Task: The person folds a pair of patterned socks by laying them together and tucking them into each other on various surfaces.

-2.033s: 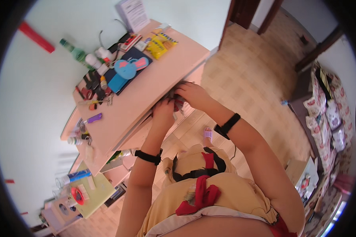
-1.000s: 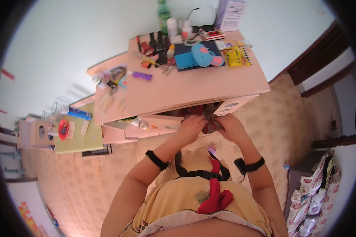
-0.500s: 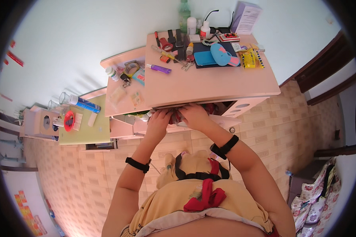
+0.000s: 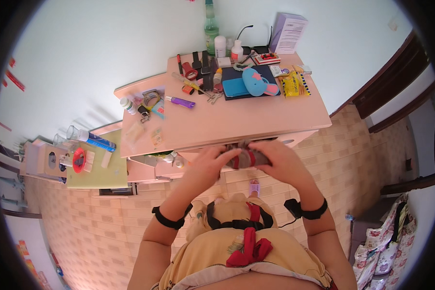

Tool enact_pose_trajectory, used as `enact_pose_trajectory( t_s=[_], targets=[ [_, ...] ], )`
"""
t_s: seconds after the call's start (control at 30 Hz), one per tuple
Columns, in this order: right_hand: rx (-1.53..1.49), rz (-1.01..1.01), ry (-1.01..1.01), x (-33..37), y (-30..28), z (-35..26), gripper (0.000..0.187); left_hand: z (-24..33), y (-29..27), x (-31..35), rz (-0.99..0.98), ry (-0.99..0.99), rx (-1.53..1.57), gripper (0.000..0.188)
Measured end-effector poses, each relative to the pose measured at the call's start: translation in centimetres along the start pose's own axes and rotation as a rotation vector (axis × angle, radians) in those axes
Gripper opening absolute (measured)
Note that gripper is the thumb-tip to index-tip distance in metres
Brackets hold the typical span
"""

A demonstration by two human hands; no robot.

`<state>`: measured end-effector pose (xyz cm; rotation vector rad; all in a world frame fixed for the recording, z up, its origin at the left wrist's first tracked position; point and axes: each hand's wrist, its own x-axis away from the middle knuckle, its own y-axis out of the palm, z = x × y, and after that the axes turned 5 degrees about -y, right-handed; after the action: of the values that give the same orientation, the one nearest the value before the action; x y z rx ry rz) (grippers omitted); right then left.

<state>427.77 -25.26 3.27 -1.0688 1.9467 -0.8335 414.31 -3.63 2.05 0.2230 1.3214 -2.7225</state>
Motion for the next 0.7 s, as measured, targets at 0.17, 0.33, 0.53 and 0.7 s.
enact_pose_trajectory(
  t_s=[0.17, 0.33, 0.53, 0.7],
  targets=[
    [0.276, 0.347, -0.26, -4.1, -2.4, 0.8, 0.048, 1.7, -4.6, -3.9, 0.469, 0.207, -0.485, 0.045],
    [0.325, 0.197, -0.276, -7.6, 4.5, 4.8, 0.047, -4.7, -2.9, -3.1, 0.21, -0.246, -0.449, 0.044],
    [0.141, 0.164, -0.319, -8.5, 5.0, 5.9, 0.038, -4.6, -2.6, -3.2, 0.251, -0.313, -0.256, 0.04],
    [0.088, 0.154, -0.329, -4.9, 0.7, 9.0, 0.037, -1.6, 1.5, -6.1, 0.228, -0.224, -0.382, 0.041]
  ],
)
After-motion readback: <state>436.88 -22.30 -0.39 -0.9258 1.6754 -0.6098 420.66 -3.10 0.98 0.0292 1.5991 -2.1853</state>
